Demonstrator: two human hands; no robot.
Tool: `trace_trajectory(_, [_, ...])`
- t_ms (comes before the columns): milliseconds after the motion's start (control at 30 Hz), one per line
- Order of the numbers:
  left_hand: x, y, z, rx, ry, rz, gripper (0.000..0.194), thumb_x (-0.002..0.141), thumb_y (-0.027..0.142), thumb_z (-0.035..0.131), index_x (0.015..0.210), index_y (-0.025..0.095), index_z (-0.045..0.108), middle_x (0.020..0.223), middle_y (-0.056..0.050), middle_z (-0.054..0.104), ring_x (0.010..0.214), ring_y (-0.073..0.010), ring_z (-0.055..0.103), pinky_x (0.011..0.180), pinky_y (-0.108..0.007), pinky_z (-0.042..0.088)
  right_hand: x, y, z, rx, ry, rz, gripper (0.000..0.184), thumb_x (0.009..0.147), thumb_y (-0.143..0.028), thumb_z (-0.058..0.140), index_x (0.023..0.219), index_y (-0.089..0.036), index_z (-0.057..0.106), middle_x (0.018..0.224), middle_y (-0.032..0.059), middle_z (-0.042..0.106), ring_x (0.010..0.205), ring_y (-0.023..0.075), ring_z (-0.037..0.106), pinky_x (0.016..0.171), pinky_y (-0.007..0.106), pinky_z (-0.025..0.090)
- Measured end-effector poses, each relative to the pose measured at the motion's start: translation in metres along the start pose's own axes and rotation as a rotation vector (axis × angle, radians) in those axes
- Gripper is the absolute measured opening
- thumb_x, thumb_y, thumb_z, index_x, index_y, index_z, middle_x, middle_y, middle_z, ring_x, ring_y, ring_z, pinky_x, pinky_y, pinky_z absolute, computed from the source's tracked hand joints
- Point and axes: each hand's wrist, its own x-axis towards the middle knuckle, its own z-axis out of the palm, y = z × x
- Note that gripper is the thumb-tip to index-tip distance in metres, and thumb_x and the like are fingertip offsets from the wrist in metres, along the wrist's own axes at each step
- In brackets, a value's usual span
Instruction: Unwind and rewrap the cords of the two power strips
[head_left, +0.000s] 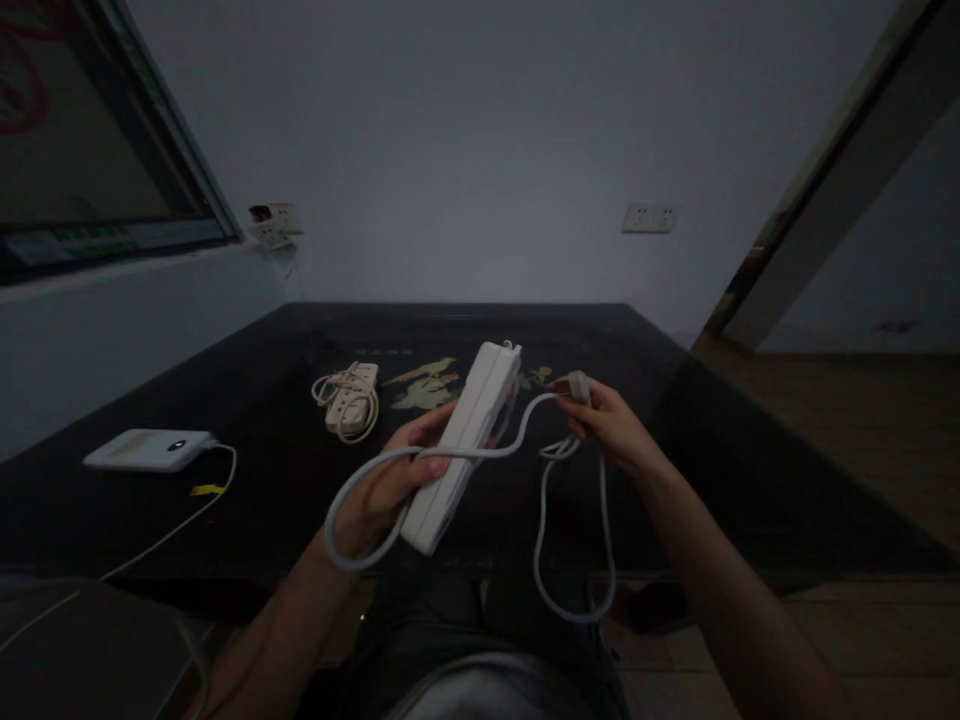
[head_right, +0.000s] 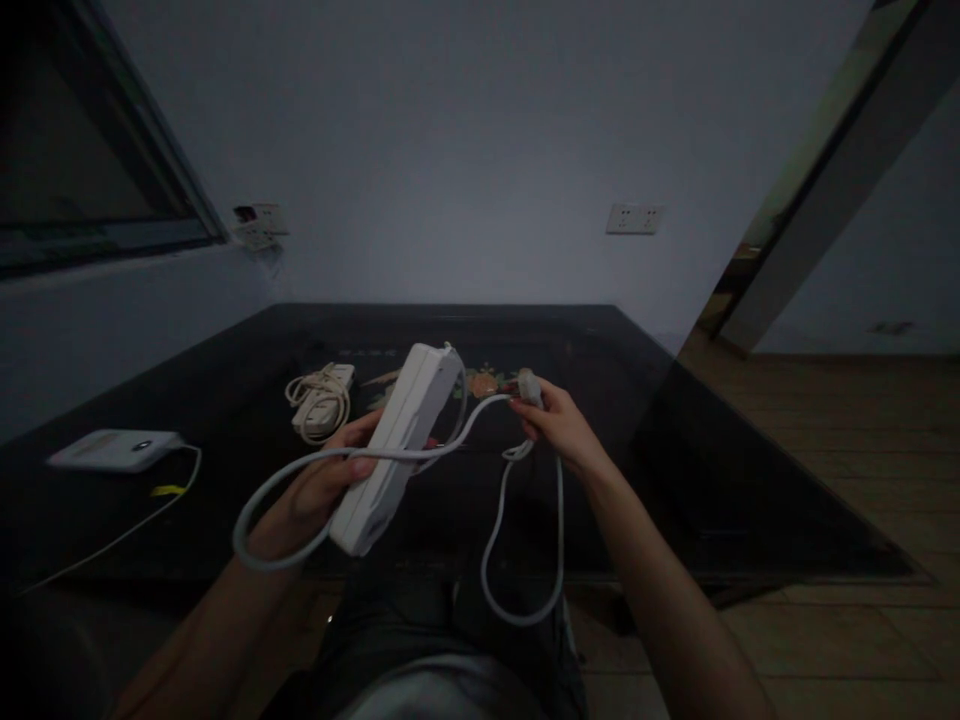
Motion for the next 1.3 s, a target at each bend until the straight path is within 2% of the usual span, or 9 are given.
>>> trace_trajectory(100, [0.0,-0.005,-0.004,-0.057,0.006,-0.024,0.069,0.07,0.036,0.07,0.132,0.014,0.049,0.103,-0.013,0.071,0.089,-0.0263,0.066,0.076,-0.031,0.049,-0.003,0.0,-0.003,-0.039,-0.129,0.036,0.038,0.076,-0.04,0.063,0.105,-0.017,0.056,0.069,-0.0012,0.057,0.053,0.0099,0.05,0.044,0.02,0.034])
trace_trajectory(167, [0.0,-0.006,-0.005,-0.068,0.019,-0.032,0.069,0.069,0.035,0.07,0.132,0.014,0.049,0.104,-0.013,0.07,0.089,-0.026,0.066,0.075,-0.03,0.049,-0.005,0.003,-0.004,-0.125,-0.136,0.017,0.038,0.079,-0.042,0.06,0.108,-0.018,0.055,0.073,0.0003,0.059,0.056,0.0117,0.053,0.047,0.022,0.038])
trace_trajectory(333, [0.0,-0.005,-0.001,-0.063,0.055,-0.027,0.063,0.069,0.035,0.072,0.125,0.013,0.054,0.104,-0.013,0.07,0.085,-0.0237,0.066,0.074,-0.029,0.05,-0.006,0.004,-0.005,-0.429,0.147,-0.217,0.024,0.078,-0.037,0.061,0.092,-0.017,0.061,0.078,0.0035,0.061,0.074,0.0172,0.056,0.066,0.029,0.045])
trace_trajectory(467, [0.003,-0.002,-0.001,-0.092,0.088,-0.045,0.06,0.071,0.034,0.072,0.124,0.014,0.054,0.107,-0.014,0.069,0.082,-0.0221,0.067,0.069,-0.027,0.051,-0.02,-0.013,-0.004,-0.296,0.211,-0.24,0.042,0.077,-0.035,0.064,0.116,-0.02,0.058,0.097,0.0061,0.062,0.088,0.0193,0.058,0.077,0.031,0.046])
trace_trajectory(533, [0.006,-0.001,-0.002,-0.104,0.112,-0.062,0.061,0.071,0.034,0.072,0.125,0.014,0.054,0.104,-0.013,0.07,0.078,-0.0209,0.067,0.065,-0.026,0.052,-0.032,-0.024,-0.001,-0.194,0.136,-0.203,0.056,0.078,-0.036,0.063,0.131,-0.024,0.049,0.102,0.0058,0.061,0.089,0.018,0.058,0.075,0.029,0.048])
trace_trajectory(600, [0.009,-0.002,-0.003,-0.126,0.134,-0.085,0.062,0.071,0.037,0.072,0.125,0.014,0.054,0.1,-0.012,0.071,0.072,-0.0196,0.067,0.06,-0.025,0.052,-0.044,-0.03,0.003,-0.168,0.068,-0.174,0.054,0.08,-0.037,0.061,0.132,-0.025,0.051,0.1,0.0055,0.061,0.084,0.0167,0.058,0.07,0.027,0.048])
trace_trajectory(733, [0.014,-0.006,-0.004,-0.166,0.163,-0.119,0.06,0.07,0.042,0.072,0.12,0.013,0.057,0.098,-0.013,0.071,0.07,-0.021,0.068,0.054,-0.024,0.052,-0.056,-0.025,0.012,-0.242,-0.022,-0.117,0.036,0.077,-0.035,0.064,0.11,-0.021,0.068,0.076,0.0033,0.061,0.06,0.0125,0.052,0.052,0.023,0.043])
trace_trajectory(833, [0.014,-0.006,-0.004,-0.175,0.169,-0.132,0.059,0.07,0.043,0.071,0.118,0.012,0.058,0.1,-0.014,0.071,0.075,-0.023,0.069,0.053,-0.024,0.052,-0.058,-0.014,0.017,-0.25,-0.087,-0.014,0.03,0.076,-0.035,0.064,0.1,-0.018,0.072,0.064,0.0015,0.059,0.047,0.0098,0.045,0.042,0.022,0.035])
trace_trajectory(1300, [0.007,-0.004,0.016,-0.235,0.041,-0.159,0.059,0.067,0.037,0.076,0.118,0.013,0.058,0.097,-0.011,0.071,0.075,-0.0223,0.069,0.059,-0.024,0.052,-0.045,0.005,0.061,-0.228,-0.046,-0.013,0.022,0.079,-0.021,0.053,0.096,-0.017,0.066,0.081,0.0053,0.068,0.053,0.0125,0.056,0.049,0.024,0.042])
